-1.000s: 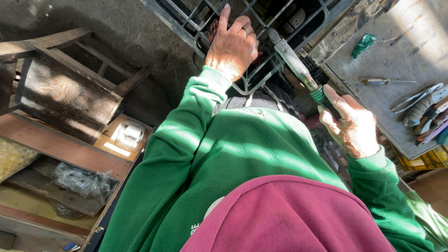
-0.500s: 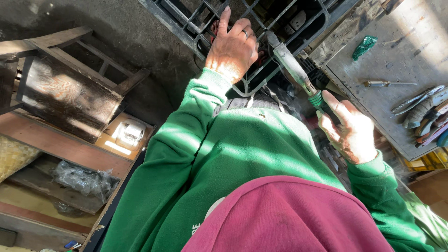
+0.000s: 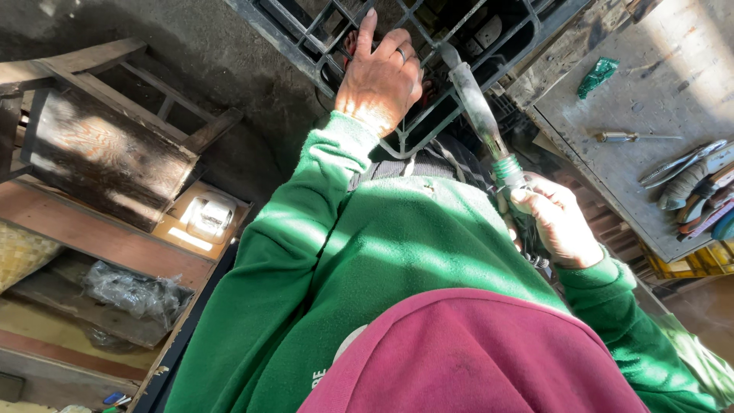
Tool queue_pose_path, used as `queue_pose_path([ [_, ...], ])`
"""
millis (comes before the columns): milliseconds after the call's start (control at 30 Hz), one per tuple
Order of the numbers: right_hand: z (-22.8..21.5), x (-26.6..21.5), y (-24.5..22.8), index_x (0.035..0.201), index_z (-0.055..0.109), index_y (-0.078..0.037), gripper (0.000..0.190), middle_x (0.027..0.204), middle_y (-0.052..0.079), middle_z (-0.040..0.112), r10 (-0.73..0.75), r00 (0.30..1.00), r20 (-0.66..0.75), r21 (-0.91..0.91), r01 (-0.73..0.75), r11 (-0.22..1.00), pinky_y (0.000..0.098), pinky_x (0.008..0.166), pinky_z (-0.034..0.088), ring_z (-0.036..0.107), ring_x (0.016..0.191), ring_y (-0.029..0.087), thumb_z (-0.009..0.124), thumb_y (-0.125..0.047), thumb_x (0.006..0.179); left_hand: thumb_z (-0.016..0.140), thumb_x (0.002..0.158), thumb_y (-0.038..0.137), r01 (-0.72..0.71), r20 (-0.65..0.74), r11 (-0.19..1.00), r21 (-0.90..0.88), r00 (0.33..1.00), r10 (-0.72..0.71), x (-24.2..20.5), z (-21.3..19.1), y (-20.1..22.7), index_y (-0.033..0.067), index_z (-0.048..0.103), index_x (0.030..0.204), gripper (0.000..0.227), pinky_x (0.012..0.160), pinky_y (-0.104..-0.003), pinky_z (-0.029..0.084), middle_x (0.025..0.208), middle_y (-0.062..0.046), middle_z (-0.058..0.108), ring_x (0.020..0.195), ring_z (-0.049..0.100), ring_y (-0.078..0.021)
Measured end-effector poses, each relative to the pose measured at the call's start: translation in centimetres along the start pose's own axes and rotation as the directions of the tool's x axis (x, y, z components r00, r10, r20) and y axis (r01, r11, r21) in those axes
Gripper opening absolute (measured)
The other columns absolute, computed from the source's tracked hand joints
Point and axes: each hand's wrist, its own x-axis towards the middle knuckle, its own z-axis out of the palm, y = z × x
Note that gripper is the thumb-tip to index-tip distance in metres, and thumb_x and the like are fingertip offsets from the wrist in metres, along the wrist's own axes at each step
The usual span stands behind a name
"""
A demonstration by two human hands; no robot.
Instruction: The person uses a soldering iron to melt and smooth edges on a black plastic crate, then scrapes away excess material with a metal tool. The person works on multiple sections of the crate, applying heat and scraping repeatedly.
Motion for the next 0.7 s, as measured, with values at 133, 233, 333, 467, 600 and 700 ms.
queue_pose_path([
  [133,0.0,-0.1,-0.6,0.098,0.061,0.001,0.032,0.074,0.008,0.057,0.037,0.999,-0.005,-0.077,-0.038,0.996,0.0278,0.046,0.045,0.053,0.054,0.013,0.056,-0.031,0.100,0.071,0.100,0.033,-0.014,-0.026,0.999,0.036,1.000,0.015,-0.3,-0.2,0.1,0.0074,0.079,0.102,0.027,0.127,-0.057,0.010,0.113,-0.006,0.073,0.135,0.051,-0.0241],
  [233,-0.1,0.0,-0.9,0.097,0.060,0.000,0.031,0.074,0.007,0.058,0.038,0.999,0.000,-0.083,-0.038,0.996,0.0275,0.047,0.044,0.052,0.055,0.013,0.056,-0.031,0.099,0.071,0.097,0.032,-0.012,-0.023,1.000,-0.002,1.000,0.012,-0.1,-0.2,0.0,0.0084,0.079,0.100,0.025,0.126,-0.057,0.011,0.113,-0.006,0.073,0.135,0.051,-0.0249],
  [333,0.0,0.0,-0.9,0.098,0.061,-0.002,0.030,0.075,0.006,0.059,0.058,0.998,-0.037,-0.101,-0.062,0.993,0.0274,0.046,0.043,0.052,0.055,0.012,0.056,-0.032,0.097,0.071,0.098,0.032,-0.014,-0.025,1.000,0.006,1.000,0.014,-0.1,-0.3,-0.1,0.0083,0.079,0.101,0.026,0.126,-0.057,0.011,0.112,-0.005,0.073,0.135,0.051,-0.0246],
  [467,-0.1,0.1,-0.9,0.099,0.063,0.000,0.034,0.078,0.005,0.059,0.038,0.999,-0.016,-0.118,-0.040,0.992,0.0258,0.052,0.045,0.053,0.059,0.012,0.058,-0.034,0.100,0.071,0.098,0.032,-0.018,-0.023,1.000,0.005,1.000,0.019,-0.1,-0.3,0.0,0.0074,0.078,0.101,0.026,0.126,-0.058,0.012,0.112,-0.006,0.073,0.134,0.051,-0.0245],
  [600,-0.3,0.2,-1.4,0.100,0.065,0.000,0.038,0.076,0.004,0.059,0.034,0.998,-0.054,-0.212,-0.045,0.976,0.0242,0.048,0.044,0.053,0.058,0.009,0.057,-0.037,0.101,0.071,0.098,0.030,-0.018,-0.016,1.000,-0.008,1.000,0.018,-0.1,-0.4,0.0,0.0069,0.078,0.099,0.025,0.125,-0.059,0.012,0.113,-0.006,0.073,0.133,0.052,-0.0248],
  [700,-0.4,0.1,-1.9,0.109,0.065,-0.007,0.033,0.080,0.003,0.064,0.125,0.992,0.005,0.039,-0.125,0.991,0.0214,0.040,0.043,0.054,0.050,0.008,0.057,-0.035,0.094,0.073,0.096,0.029,-0.007,-0.013,0.998,-0.056,1.000,0.006,0.1,-0.5,-0.1,0.0069,0.078,0.098,0.023,0.126,-0.058,0.012,0.112,-0.006,0.073,0.133,0.052,-0.0250],
])
